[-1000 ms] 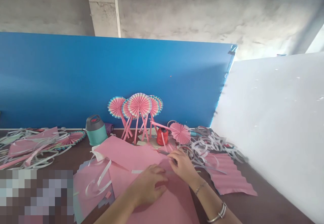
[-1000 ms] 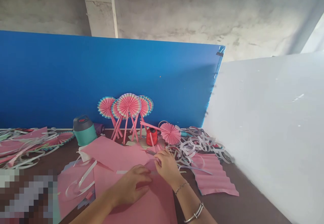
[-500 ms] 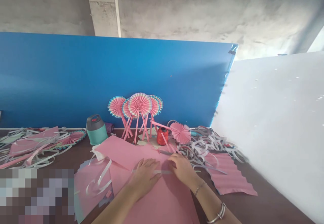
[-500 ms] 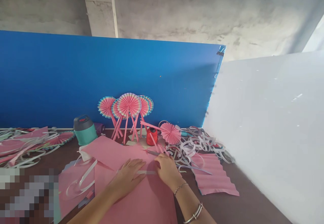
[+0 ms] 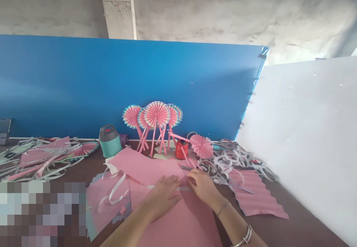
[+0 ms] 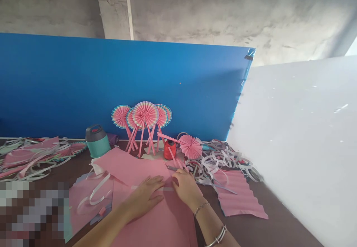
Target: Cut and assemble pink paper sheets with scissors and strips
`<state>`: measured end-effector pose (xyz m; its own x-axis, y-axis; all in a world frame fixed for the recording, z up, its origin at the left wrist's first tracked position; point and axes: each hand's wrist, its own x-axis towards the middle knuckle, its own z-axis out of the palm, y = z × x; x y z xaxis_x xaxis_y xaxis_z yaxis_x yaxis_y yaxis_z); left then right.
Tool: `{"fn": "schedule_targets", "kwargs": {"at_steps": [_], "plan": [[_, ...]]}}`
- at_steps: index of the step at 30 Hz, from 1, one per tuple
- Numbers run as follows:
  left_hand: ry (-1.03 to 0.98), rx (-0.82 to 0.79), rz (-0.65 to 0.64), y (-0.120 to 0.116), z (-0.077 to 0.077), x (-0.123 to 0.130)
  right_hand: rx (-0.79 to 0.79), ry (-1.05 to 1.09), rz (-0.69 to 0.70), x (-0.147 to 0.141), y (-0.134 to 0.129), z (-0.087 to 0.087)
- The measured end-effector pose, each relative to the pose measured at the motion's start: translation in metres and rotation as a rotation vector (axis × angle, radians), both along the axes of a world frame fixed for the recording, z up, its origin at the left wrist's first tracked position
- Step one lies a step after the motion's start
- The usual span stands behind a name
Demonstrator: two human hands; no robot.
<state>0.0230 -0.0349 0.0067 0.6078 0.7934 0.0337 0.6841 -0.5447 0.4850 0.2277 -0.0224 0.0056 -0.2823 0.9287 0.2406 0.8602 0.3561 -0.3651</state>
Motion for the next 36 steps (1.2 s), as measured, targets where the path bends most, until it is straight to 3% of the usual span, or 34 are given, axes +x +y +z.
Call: {"fn": "schedule_targets", "kwargs": {"at_steps": [5, 11, 16, 19, 23, 32, 36], "plan": [[-0.030, 0.017, -0.014, 0.001, -0.004, 0.000, -0.008, 0.011, 0.009, 0.000, -0.001, 0.003], [-0.135, 0.062, -0.090, -0.002, 0.008, 0.003, 0.012, 0.125, 0.207, -0.009, -0.006, 0.005], [-0.079, 0.110, 0.074, -0.001, 0.016, 0.005, -0.045, 0.070, 0.210, -0.010, -0.002, -0.003], [-0.038, 0.155, 0.212, 0.003, 0.011, 0.003, -0.042, 0.030, 0.152, -0.010, -0.002, -0.002], [0.097, 0.195, 0.303, 0.007, 0.005, 0.000, -0.041, -0.007, 0.103, -0.012, -0.007, 0.005], [0.118, 0.224, 0.258, 0.008, -0.010, -0.002, -0.051, -0.005, 0.189, -0.014, -0.009, -0.004], [0.122, 0.194, 0.262, 0.008, -0.008, -0.003, -0.071, -0.016, 0.184, -0.016, -0.013, -0.002]]}}
